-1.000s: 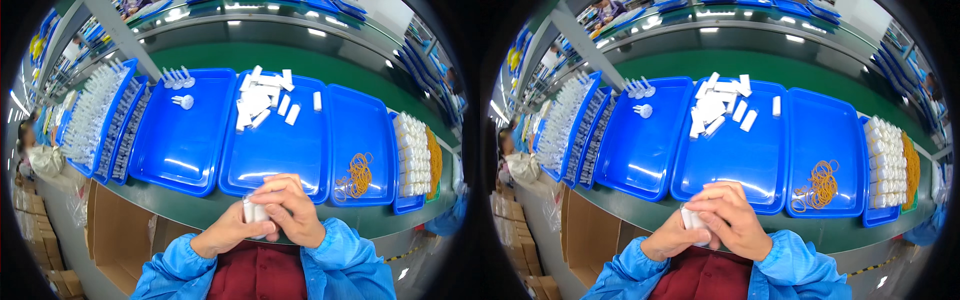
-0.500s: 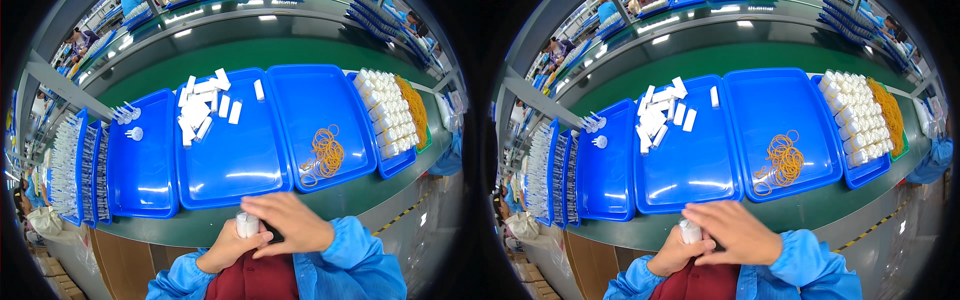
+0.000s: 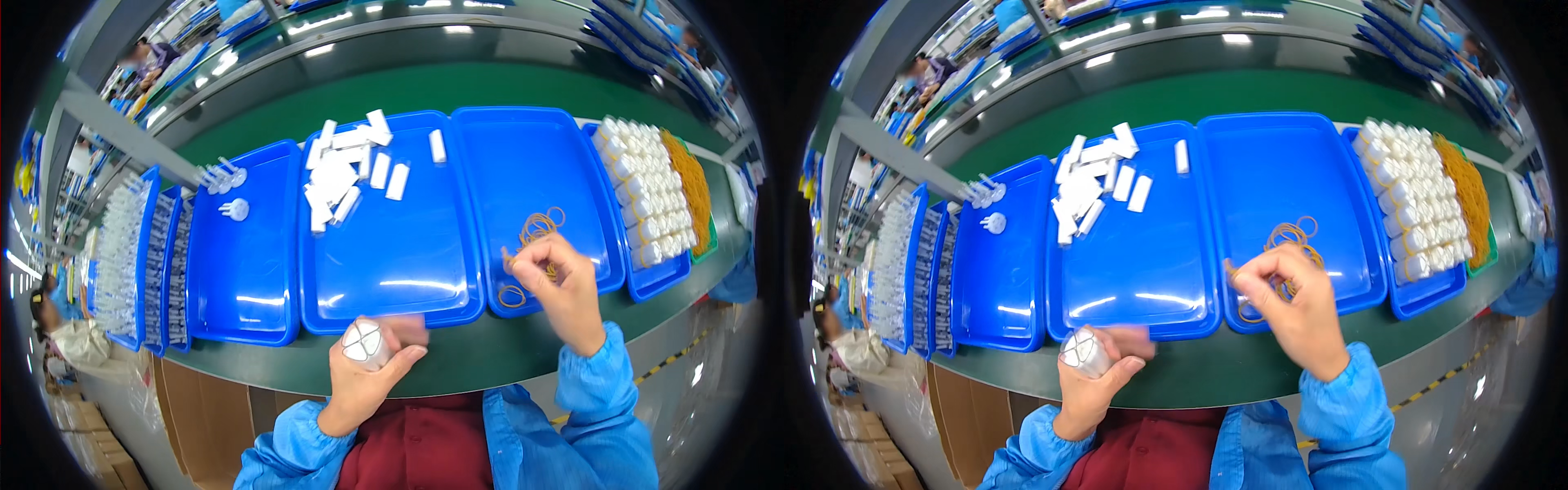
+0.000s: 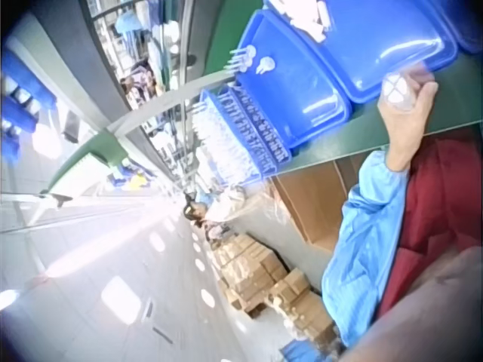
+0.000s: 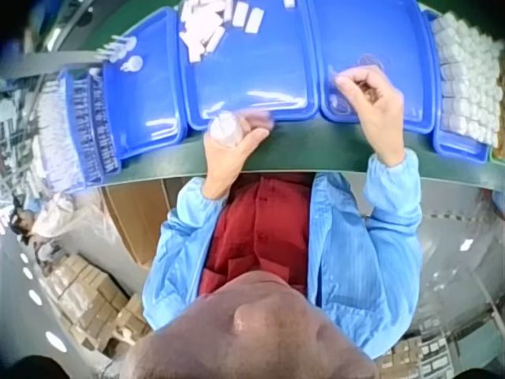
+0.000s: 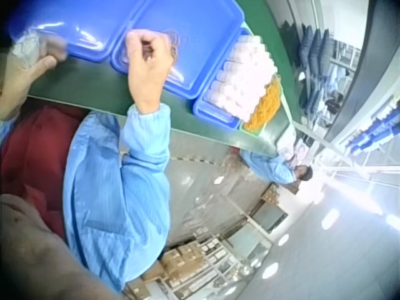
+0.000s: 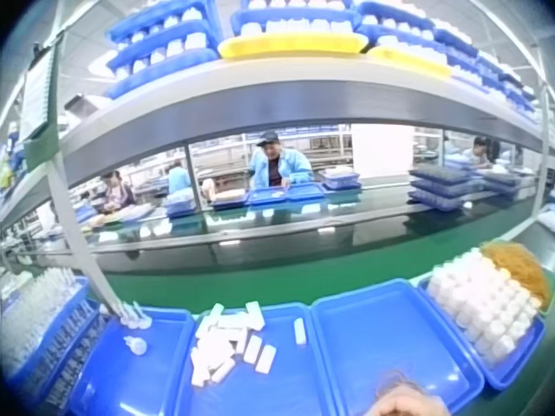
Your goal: Group multiple small white cylindrical components and secure them with a rubber band.
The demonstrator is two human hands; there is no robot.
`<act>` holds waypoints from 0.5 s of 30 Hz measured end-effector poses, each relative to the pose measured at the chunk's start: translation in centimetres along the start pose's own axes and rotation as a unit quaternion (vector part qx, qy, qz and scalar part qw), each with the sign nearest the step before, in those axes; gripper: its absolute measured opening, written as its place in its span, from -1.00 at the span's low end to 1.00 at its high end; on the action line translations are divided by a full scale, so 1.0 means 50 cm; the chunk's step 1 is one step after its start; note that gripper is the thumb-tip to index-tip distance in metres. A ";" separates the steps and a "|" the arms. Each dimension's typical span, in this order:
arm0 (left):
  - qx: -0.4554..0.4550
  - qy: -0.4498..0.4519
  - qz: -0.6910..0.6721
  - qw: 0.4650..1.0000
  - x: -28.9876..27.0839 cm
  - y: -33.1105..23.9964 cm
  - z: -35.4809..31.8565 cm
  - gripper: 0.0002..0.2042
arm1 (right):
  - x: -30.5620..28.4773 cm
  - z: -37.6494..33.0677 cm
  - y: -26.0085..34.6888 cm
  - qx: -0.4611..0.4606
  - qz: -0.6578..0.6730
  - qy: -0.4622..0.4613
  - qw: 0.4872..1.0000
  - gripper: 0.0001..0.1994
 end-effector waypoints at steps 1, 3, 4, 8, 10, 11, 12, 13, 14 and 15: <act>0.034 -0.020 0.004 0.999 0.006 -0.006 0.009 -0.75 | 0.024 -0.004 -0.001 0.048 0.077 0.023 0.996 -0.94; 0.068 -0.027 0.003 0.997 0.016 -0.009 0.028 -0.74 | 0.084 -0.019 0.024 0.009 0.084 0.101 0.991 -0.94; 0.069 -0.013 -0.004 0.998 0.014 -0.010 0.035 -0.73 | 0.105 -0.026 0.023 0.004 0.103 0.123 0.987 -0.93; 0.070 -0.033 -0.065 0.995 -0.033 -0.026 0.032 -0.75 | 0.119 -0.029 0.029 0.092 0.418 0.117 0.896 -0.99; 0.074 -0.049 -0.064 0.994 -0.059 -0.018 0.031 -0.75 | 0.127 -0.028 0.020 0.100 0.646 0.120 0.747 -0.94; 0.072 -0.042 -0.062 0.995 -0.065 -0.017 0.029 -0.75 | 0.137 -0.029 0.017 0.099 0.694 0.130 0.701 -0.89; 0.069 -0.032 -0.054 0.996 -0.063 -0.016 0.024 -0.76 | 0.154 -0.026 0.021 0.082 0.673 0.112 0.727 -0.84; 0.066 -0.021 -0.048 0.996 -0.052 -0.013 0.019 -0.76 | 0.167 -0.024 0.024 0.063 0.648 0.092 0.754 -0.79; 0.064 -0.010 -0.042 0.997 -0.042 -0.012 0.015 -0.77 | 0.191 -0.016 0.035 0.022 0.541 0.041 0.839 -0.74; 0.047 0.006 -0.037 0.998 -0.034 -0.021 0.011 -0.76 | 0.200 -0.011 0.044 -0.022 0.424 -0.010 0.906 -0.69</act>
Point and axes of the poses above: each hand's wrist, its own z-axis towards the middle knuckle, its own x-axis out of the palm, y = z × x, the point moved 2 cm from there along z, towards the middle knuckle, and after that the axes turned 15 degrees about z, right-handed, at the moved point
